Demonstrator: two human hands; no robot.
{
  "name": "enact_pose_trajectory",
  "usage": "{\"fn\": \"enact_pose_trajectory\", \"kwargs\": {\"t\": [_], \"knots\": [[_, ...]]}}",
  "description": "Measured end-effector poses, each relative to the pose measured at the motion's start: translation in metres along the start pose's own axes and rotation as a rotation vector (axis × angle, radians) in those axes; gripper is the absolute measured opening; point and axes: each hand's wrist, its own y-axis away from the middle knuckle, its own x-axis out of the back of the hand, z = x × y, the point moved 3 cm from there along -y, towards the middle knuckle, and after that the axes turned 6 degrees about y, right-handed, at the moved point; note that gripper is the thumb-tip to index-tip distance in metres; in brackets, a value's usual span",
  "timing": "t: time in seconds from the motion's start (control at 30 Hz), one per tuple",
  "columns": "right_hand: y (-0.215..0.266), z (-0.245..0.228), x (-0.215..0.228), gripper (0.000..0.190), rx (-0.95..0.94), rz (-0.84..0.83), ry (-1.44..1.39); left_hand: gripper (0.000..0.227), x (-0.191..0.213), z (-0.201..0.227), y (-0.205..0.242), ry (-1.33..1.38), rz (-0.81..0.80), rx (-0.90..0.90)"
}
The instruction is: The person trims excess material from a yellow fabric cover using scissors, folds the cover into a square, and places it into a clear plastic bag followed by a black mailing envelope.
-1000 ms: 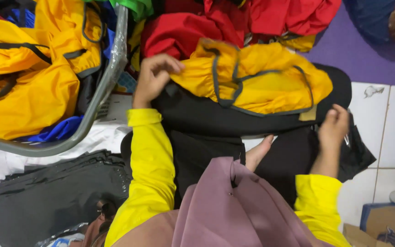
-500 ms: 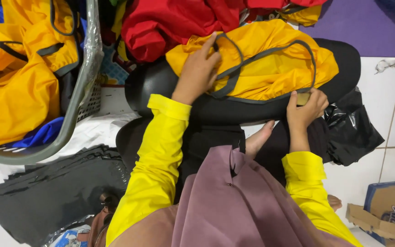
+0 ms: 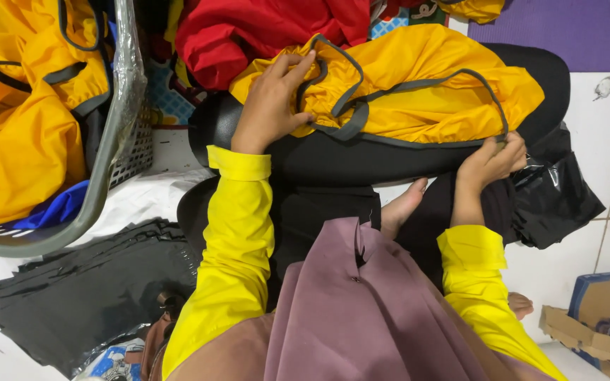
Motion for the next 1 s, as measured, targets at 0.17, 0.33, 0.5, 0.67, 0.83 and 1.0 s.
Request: {"fn": "enact_pose_trajectory", "kwargs": {"t": [0.17, 0.33, 0.5, 0.67, 0.83, 1.0], "knots": [[0.000, 0.001, -0.004, 0.051, -0.038, -0.030, -0.277, 0.103, 0.003, 0.000, 0.002, 0.077, 0.049, -0.018], [-0.006, -0.018, 0.009, 0.030, -0.020, 0.045, -0.107, 0.067, 0.013, 0.010, -0.001, 0.193, 0.135, -0.049], [-0.009, -0.014, 0.010, 0.032, -0.005, 0.076, -0.162, 0.053, 0.017, 0.033, -0.004, 0.118, 0.237, -0.150], [-0.008, -0.013, 0.005, 0.033, 0.031, 0.056, -0.144, 0.050, -0.009, 0.072, -0.007, 0.239, 0.310, -0.257], [-0.007, -0.019, 0.007, 0.025, 0.035, 0.050, -0.090, 0.035, -0.051, 0.053, -0.006, 0.145, 0.320, -0.108], [-0.007, -0.022, 0.010, 0.030, 0.011, 0.044, -0.128, 0.036, -0.031, 0.033, -0.008, 0.637, 0.372, 0.109]]}}
